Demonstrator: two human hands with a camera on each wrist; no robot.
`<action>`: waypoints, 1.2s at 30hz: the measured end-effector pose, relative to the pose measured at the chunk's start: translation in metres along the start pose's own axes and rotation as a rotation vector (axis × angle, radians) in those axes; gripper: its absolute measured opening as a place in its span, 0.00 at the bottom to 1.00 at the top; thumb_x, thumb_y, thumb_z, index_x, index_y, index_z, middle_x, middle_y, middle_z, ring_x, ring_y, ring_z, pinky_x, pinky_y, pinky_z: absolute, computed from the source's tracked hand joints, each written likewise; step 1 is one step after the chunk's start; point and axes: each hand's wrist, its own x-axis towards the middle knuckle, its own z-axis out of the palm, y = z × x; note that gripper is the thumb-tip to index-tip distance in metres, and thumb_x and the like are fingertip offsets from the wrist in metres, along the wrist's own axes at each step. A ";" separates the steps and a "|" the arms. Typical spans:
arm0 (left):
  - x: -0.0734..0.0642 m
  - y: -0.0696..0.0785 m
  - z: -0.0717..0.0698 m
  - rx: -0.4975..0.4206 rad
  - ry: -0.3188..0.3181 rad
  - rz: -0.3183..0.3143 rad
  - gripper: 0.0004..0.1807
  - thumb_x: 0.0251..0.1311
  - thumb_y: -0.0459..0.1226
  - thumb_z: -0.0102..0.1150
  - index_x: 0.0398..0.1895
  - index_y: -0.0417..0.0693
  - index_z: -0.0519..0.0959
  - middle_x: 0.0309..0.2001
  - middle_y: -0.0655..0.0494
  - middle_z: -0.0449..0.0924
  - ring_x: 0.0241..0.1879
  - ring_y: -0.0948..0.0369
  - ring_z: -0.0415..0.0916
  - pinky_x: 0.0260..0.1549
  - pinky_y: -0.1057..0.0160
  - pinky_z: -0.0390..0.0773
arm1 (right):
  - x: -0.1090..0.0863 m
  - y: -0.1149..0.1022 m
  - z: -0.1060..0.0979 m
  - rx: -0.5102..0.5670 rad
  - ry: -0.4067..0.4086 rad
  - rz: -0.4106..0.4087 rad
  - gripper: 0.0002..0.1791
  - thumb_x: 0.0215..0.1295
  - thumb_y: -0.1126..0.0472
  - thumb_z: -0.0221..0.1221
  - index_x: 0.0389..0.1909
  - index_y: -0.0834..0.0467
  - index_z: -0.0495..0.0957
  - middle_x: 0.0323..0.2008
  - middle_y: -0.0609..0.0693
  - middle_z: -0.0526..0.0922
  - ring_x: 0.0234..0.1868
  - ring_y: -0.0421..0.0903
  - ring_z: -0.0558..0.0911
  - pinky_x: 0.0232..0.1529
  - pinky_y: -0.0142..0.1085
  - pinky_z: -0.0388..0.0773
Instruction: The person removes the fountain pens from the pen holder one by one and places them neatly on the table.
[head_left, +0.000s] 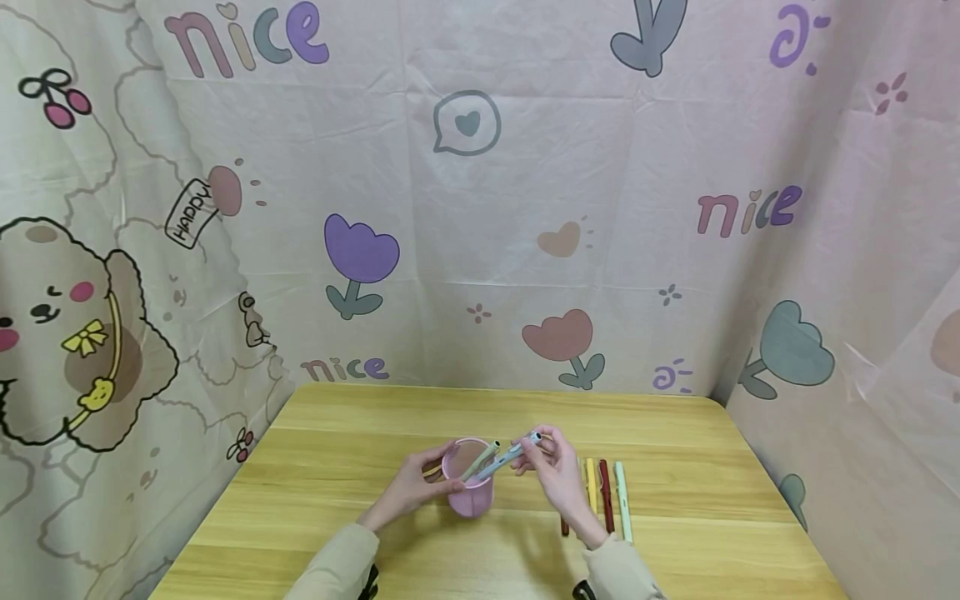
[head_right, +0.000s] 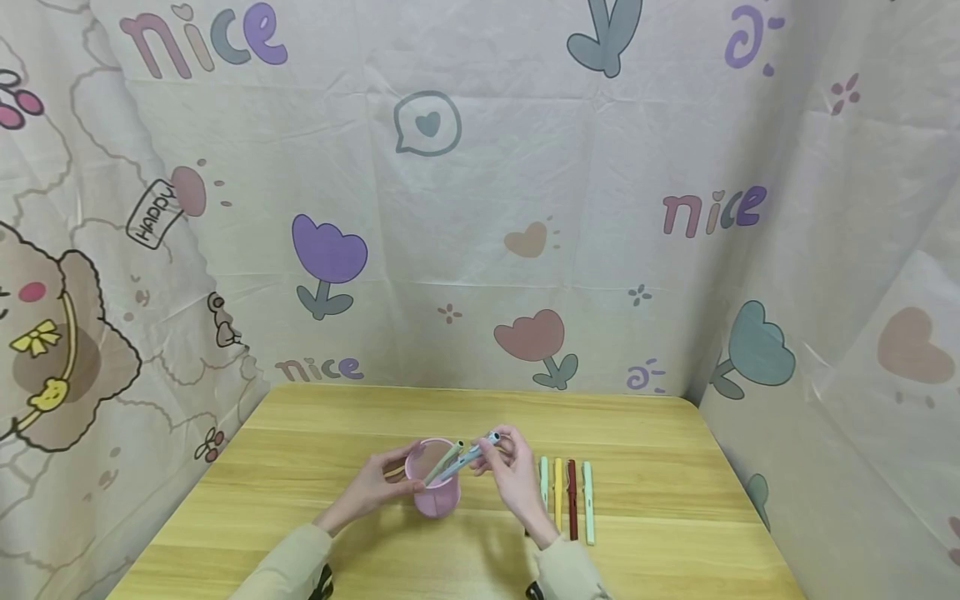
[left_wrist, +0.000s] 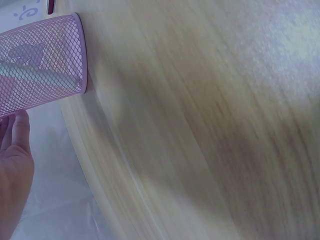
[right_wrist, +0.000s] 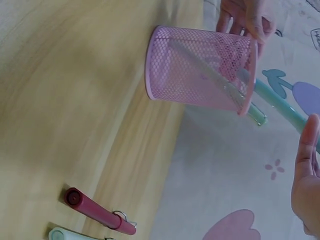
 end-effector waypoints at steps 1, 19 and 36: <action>0.000 0.000 0.000 -0.001 0.000 0.002 0.43 0.57 0.37 0.72 0.71 0.27 0.62 0.69 0.23 0.63 0.66 0.31 0.69 0.63 0.55 0.79 | -0.001 -0.001 -0.001 0.008 -0.014 -0.013 0.15 0.74 0.67 0.54 0.51 0.75 0.65 0.41 0.55 0.90 0.30 0.41 0.87 0.34 0.37 0.92; 0.000 0.000 0.000 -0.032 -0.007 -0.020 0.44 0.57 0.37 0.72 0.72 0.27 0.61 0.70 0.23 0.62 0.66 0.31 0.68 0.63 0.56 0.79 | -0.006 -0.011 -0.022 0.052 -0.060 -0.070 0.08 0.81 0.64 0.43 0.54 0.61 0.56 0.42 0.43 0.89 0.34 0.42 0.89 0.40 0.38 0.93; 0.000 -0.001 0.000 -0.026 0.001 -0.025 0.43 0.57 0.37 0.72 0.71 0.27 0.61 0.70 0.24 0.62 0.67 0.31 0.68 0.64 0.55 0.79 | -0.014 -0.014 -0.051 0.090 0.131 0.051 0.19 0.67 0.72 0.61 0.51 0.83 0.68 0.40 0.50 0.90 0.32 0.38 0.87 0.38 0.31 0.91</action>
